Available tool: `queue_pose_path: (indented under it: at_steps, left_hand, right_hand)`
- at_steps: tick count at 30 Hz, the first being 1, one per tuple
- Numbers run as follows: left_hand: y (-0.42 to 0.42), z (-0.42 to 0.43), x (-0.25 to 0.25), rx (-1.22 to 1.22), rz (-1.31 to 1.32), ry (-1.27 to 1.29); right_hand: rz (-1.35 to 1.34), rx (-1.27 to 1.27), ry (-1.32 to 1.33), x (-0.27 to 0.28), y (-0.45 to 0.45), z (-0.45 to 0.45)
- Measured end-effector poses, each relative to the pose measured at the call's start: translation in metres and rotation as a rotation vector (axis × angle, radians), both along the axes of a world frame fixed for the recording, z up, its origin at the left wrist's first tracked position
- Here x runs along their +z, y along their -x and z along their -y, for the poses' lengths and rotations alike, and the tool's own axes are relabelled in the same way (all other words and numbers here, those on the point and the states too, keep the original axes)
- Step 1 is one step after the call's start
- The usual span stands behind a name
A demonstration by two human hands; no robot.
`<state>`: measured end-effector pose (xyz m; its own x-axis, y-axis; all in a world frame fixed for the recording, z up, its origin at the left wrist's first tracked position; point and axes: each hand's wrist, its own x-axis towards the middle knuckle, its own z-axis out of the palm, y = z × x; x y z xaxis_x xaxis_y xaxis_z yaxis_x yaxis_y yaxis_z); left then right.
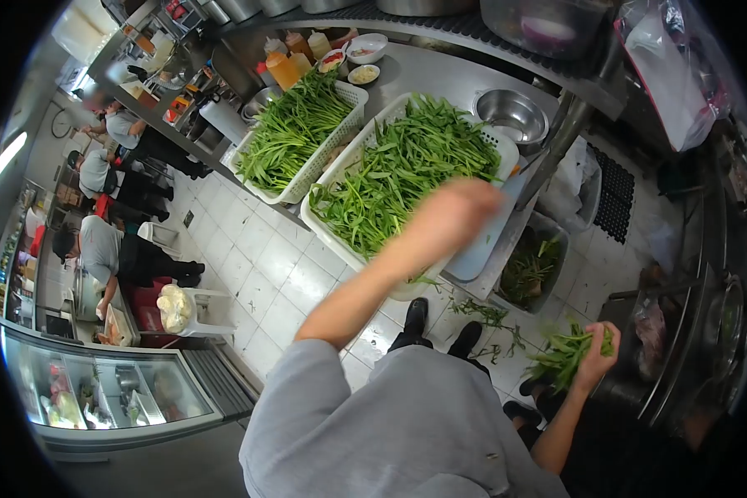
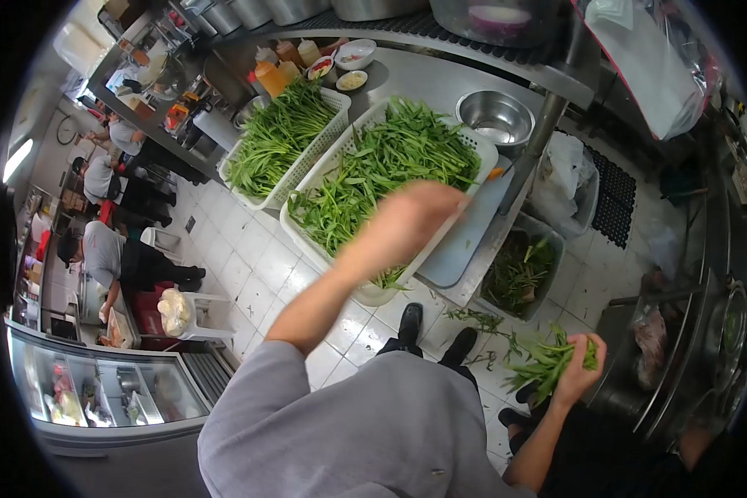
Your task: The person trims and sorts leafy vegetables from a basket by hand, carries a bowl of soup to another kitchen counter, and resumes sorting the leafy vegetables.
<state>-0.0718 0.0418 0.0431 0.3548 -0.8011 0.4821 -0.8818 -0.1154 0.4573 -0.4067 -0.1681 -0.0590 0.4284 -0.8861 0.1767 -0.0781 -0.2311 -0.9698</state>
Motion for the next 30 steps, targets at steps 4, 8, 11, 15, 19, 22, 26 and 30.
queue_pose_path:
  at_steps: [4, 8, 11, 15, 19, 22, 26, 30]
  left_hand:
    - [-0.078, -0.107, 0.012, 0.506, 0.029, -0.199]
    - [-0.134, -0.163, -0.055, 0.456, 0.076, -0.416]
    - [-0.140, -0.167, -0.042, 0.464, 0.007, -0.596]
    - [-0.141, -0.175, 0.000, 0.505, -0.194, -0.583]
    - [-0.139, -0.173, -0.035, 0.422, 0.085, -0.768]
    - [-0.134, -0.175, -0.023, 0.457, -0.070, -0.762]
    - [-0.124, -0.186, 0.031, 0.437, -0.228, -0.447]
    - [-0.097, -0.172, 0.086, 0.434, -0.264, -0.275]
  right_hand:
    - [0.144, -0.070, -0.313, -0.012, 0.020, 0.006]
    - [0.322, 0.077, -0.430, -0.003, 0.007, 0.014]
    - [0.419, 0.233, -0.398, 0.009, -0.012, 0.023]
    - [0.417, 0.261, -0.317, 0.042, -0.043, 0.015]
    - [0.377, 0.336, -0.300, 0.045, -0.054, 0.019]
    - [0.421, 0.380, -0.359, 0.044, -0.055, 0.021]
    - [0.424, 0.300, -0.374, 0.045, -0.049, 0.023]
    - [0.447, 0.289, -0.372, 0.053, -0.052, 0.026]
